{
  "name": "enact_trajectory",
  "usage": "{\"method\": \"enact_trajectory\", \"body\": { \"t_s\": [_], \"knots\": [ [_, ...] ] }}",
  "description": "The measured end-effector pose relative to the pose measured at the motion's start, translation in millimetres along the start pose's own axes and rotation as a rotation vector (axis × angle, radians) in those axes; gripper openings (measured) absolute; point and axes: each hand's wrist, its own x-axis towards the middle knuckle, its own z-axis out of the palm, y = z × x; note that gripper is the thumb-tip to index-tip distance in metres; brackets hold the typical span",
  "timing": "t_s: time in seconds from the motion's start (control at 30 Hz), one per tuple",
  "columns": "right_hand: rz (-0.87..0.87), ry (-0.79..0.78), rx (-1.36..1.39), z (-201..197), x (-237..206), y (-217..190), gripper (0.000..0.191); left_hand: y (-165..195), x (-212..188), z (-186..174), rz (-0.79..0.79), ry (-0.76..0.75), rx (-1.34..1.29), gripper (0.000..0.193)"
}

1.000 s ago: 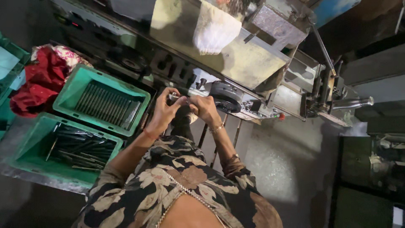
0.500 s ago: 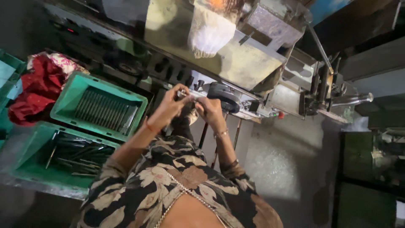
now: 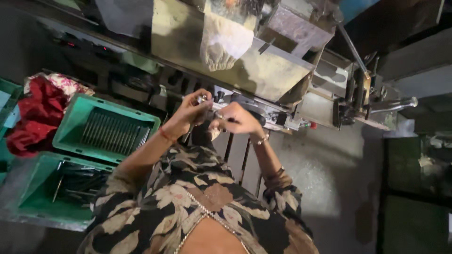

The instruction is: The person repeatedly picks small cylindrical metal parts from green bins, places them against a rotating grinding wheel, and returns them to the bins. The cycle of pick, grind, and return is performed continuously throughout the clip.

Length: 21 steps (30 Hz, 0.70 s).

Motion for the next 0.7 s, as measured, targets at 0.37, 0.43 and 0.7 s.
{"method": "enact_trajectory", "body": {
  "t_s": [0.37,0.43,0.7],
  "knots": [
    [0.034,0.34,0.405,-13,-12,75,0.045,8,71,-3,-0.036,0.125,0.205,0.015],
    [-0.006,0.397,0.375,-27,-14,81,0.04,16,92,0,-0.006,0.051,0.185,0.016],
    [0.167,0.467,-0.262,-135,-49,91,0.02,9,202,32,-0.091,-0.107,0.126,0.016]
  ]
}}
